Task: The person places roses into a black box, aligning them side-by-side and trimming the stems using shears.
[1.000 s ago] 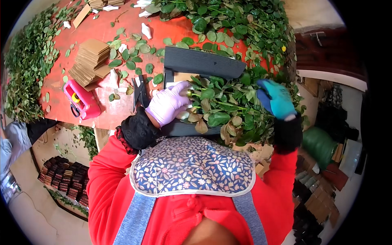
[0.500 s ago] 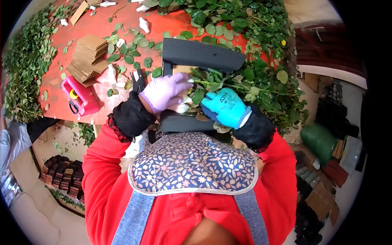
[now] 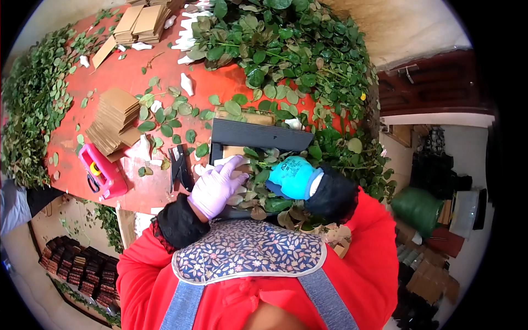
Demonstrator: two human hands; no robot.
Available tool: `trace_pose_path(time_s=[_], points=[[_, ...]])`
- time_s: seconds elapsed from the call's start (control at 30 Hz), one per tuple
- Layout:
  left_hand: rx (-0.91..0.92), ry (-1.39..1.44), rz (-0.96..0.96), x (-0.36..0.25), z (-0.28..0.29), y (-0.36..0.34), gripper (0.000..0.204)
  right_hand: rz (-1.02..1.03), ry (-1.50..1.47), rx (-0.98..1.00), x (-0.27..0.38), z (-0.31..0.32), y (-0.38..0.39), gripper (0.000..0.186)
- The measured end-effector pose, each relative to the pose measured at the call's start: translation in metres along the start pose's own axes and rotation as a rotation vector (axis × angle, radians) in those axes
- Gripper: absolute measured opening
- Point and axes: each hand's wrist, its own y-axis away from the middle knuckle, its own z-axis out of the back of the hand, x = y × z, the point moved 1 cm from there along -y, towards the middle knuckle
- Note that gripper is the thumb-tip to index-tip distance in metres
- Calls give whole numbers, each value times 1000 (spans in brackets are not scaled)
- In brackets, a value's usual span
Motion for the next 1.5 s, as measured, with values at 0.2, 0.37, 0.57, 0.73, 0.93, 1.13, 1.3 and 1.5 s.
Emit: trace_pose_path(time_s=[0.2, 0.37, 0.57, 0.73, 0.93, 1.13, 1.3, 1.5], points=[[30, 114, 53, 3, -1, 0, 38, 111, -172, 20, -3, 59, 3, 12], [63, 314, 118, 1, 6, 0, 40, 96, -318, -701, -100, 128, -58, 13], [40, 186, -27, 0, 14, -5, 43, -373, 328, -717, -241, 111, -199, 19], [100, 378, 91, 3, 15, -6, 43, -478, 409, -601, -253, 84, -223, 16], [75, 272, 2, 3, 15, -6, 36, -294, 551, -536, -205, 32, -187, 12], [64, 267, -11, 5, 13, -4, 37, -279, 514, -252, -179, 56, -171, 10], [21, 270, 4, 1, 11, -3, 49, -96, 481, -951, -196, 134, -183, 8], [17, 396, 53, -2, 15, -7, 42, -364, 542, -498, -221, 115, -250, 12]])
